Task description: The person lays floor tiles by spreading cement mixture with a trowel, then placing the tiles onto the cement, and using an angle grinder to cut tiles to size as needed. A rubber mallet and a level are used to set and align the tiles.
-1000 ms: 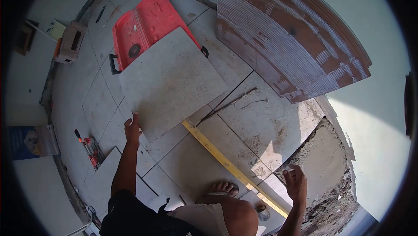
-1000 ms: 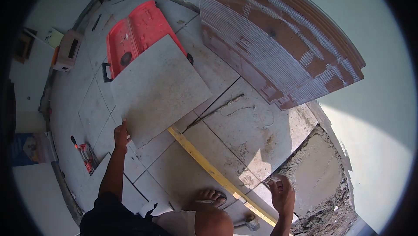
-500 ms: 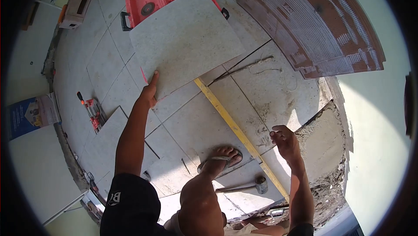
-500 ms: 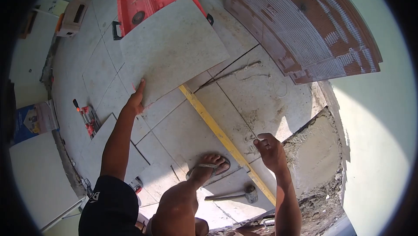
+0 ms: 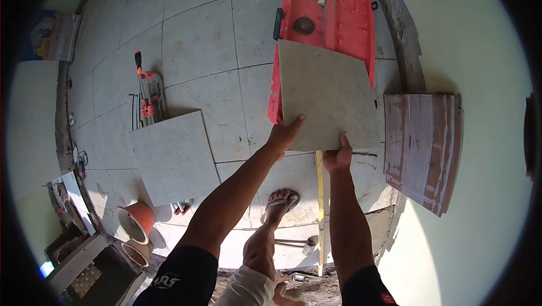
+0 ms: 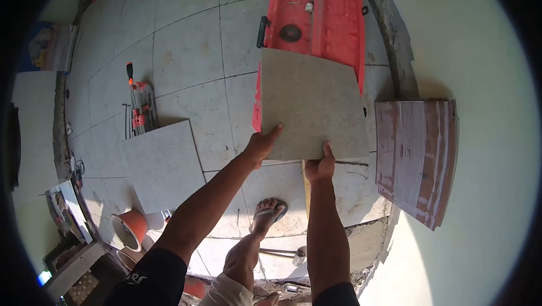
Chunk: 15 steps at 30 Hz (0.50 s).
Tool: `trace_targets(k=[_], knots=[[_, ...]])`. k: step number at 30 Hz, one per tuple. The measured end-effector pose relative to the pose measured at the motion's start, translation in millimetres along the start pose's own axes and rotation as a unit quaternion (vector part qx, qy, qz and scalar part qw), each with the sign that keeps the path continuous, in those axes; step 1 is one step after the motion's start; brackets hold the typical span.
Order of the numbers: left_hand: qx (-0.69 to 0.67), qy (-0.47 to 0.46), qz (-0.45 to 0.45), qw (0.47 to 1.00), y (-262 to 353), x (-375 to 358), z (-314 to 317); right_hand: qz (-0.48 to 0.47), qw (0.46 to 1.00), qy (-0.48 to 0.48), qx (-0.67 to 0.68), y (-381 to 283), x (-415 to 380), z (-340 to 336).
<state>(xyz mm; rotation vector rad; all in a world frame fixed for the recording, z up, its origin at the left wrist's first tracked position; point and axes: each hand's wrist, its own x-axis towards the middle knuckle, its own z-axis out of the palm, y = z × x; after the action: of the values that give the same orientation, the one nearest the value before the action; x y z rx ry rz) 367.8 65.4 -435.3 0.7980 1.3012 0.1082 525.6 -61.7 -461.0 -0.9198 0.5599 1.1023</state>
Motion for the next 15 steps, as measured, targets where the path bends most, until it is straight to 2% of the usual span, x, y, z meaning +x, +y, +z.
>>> trace_targets(k=[3, 4, 5, 7, 8, 10, 11, 13, 15], knots=[[-0.106, -0.085, 0.009, 0.991, 63.0, -68.6, 5.5, -0.054, 0.995, 0.069, -0.048, -32.5, -27.2, 44.0], [-0.154, -0.109, -0.012, 0.982, 71.4, -83.8, 2.2, -0.062, 0.994, 0.029, -0.082, -49.8, -30.1, 45.3], [-0.201, -0.135, -0.033, 0.97, 75.4, -100.9, -4.5, -0.069, 0.992, 0.049, -0.09, -68.1, -35.5, 54.7], [-0.155, -0.121, 0.003, 0.981, 84.0, -143.0, -35.5, -0.087, 0.986, 0.072, -0.119, -98.5, -58.1, 90.0], [-0.09, -0.076, 0.032, 0.993, 75.1, -162.3, -54.0, -0.08, 0.986, 0.048, -0.135, -115.5, -62.1, 90.7], [0.032, 0.022, 0.057, 0.998, 36.3, -205.6, -102.7, -0.057, 0.976, 0.126, -0.167, -137.4, -93.6, 107.4], [0.07, 0.086, 0.036, 0.993, -6.3, -221.3, -128.5, -0.059, 0.971, 0.125, -0.193, -142.4, -114.0, 112.5], [0.06, 0.144, -0.099, 0.983, -71.4, -282.5, -189.3, -0.051, 0.964, 0.135, -0.225, -152.0, -160.0, 119.2], [0.199, 0.212, -0.189, 0.938, -142.3, -362.7, -247.0, -0.041, 0.954, 0.187, -0.23, -155.4, -202.9, 135.1]])
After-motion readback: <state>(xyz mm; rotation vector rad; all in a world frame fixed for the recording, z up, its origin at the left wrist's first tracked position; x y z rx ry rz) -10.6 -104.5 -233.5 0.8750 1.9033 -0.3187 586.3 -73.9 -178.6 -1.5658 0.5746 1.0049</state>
